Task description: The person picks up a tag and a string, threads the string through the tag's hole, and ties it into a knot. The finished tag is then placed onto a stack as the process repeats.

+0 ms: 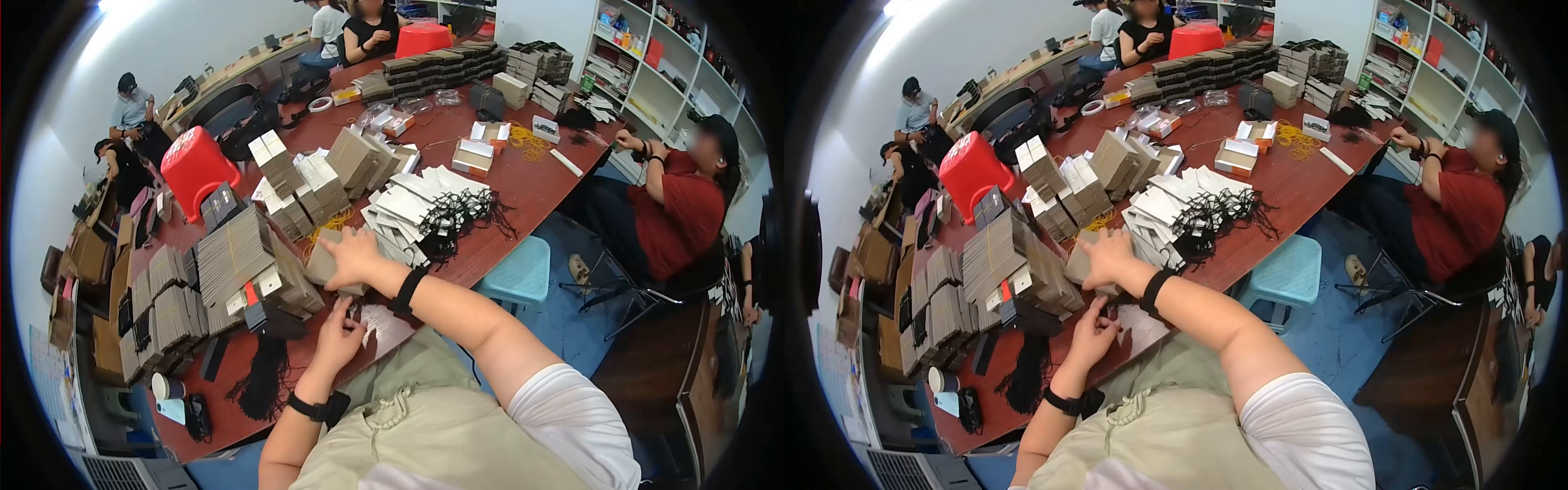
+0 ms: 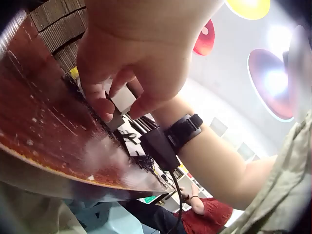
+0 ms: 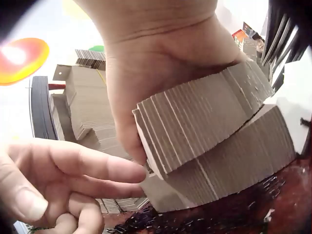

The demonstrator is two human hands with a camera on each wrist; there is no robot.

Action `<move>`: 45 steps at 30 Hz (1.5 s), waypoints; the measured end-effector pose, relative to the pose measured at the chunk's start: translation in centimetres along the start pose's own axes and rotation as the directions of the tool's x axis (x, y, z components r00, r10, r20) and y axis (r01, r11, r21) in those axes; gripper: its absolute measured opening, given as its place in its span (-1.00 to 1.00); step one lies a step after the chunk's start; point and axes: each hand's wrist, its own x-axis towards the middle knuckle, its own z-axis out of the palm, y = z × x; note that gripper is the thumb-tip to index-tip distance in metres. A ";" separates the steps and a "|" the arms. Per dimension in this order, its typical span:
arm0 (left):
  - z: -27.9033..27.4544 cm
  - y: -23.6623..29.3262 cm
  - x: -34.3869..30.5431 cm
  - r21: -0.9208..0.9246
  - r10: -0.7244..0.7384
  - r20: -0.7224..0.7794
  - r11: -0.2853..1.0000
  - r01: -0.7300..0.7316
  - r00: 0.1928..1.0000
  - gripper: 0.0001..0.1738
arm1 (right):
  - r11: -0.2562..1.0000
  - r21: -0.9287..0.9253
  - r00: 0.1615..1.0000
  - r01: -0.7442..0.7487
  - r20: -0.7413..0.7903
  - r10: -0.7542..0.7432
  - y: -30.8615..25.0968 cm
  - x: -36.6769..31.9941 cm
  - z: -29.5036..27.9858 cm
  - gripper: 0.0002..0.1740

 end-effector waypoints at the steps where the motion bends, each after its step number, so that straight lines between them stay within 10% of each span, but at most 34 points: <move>1: 0.1 0.9 -0.2 0.066 0.017 -0.010 0.998 -0.016 1.000 -0.26 | 1.000 0.011 1.000 0.004 -0.010 -0.004 0.1 -0.1 0.2 0.09; 7: 0.6 2.6 0.5 0.593 0.187 -0.105 0.800 -0.089 0.977 -0.28 | 0.999 0.013 0.999 0.045 -0.006 -0.045 0.7 -0.1 0.0 0.08; 11: 0.6 2.1 1.8 0.691 0.342 -0.266 0.719 -0.069 0.901 -0.68 | 0.997 0.013 0.997 0.073 0.014 -0.073 0.7 0.3 -0.6 0.09; 17: -0.7 -0.5 3.9 0.651 0.267 -0.283 0.759 -0.020 0.921 -0.92 | 0.984 0.009 0.984 0.178 -0.018 -0.178 2.3 1.4 1.1 0.13; 32: -0.2 0.4 2.1 0.785 0.294 -0.149 0.615 -0.068 0.944 -0.77 | 0.957 -0.189 0.925 0.220 -0.272 -0.266 1.8 1.5 4.4 -0.30; 40: -0.8 1.0 0.0 0.610 0.313 -0.237 0.785 -0.110 0.920 -0.55 | 0.952 -0.201 0.919 0.232 -0.276 -0.282 1.6 1.9 4.1 -0.32; 45: -3.4 0.5 -6.5 0.507 0.395 -0.247 0.831 -0.229 0.885 -0.63 | 0.895 0.113 0.787 0.432 -0.531 -0.313 -0.5 -2.9 0.9 -0.60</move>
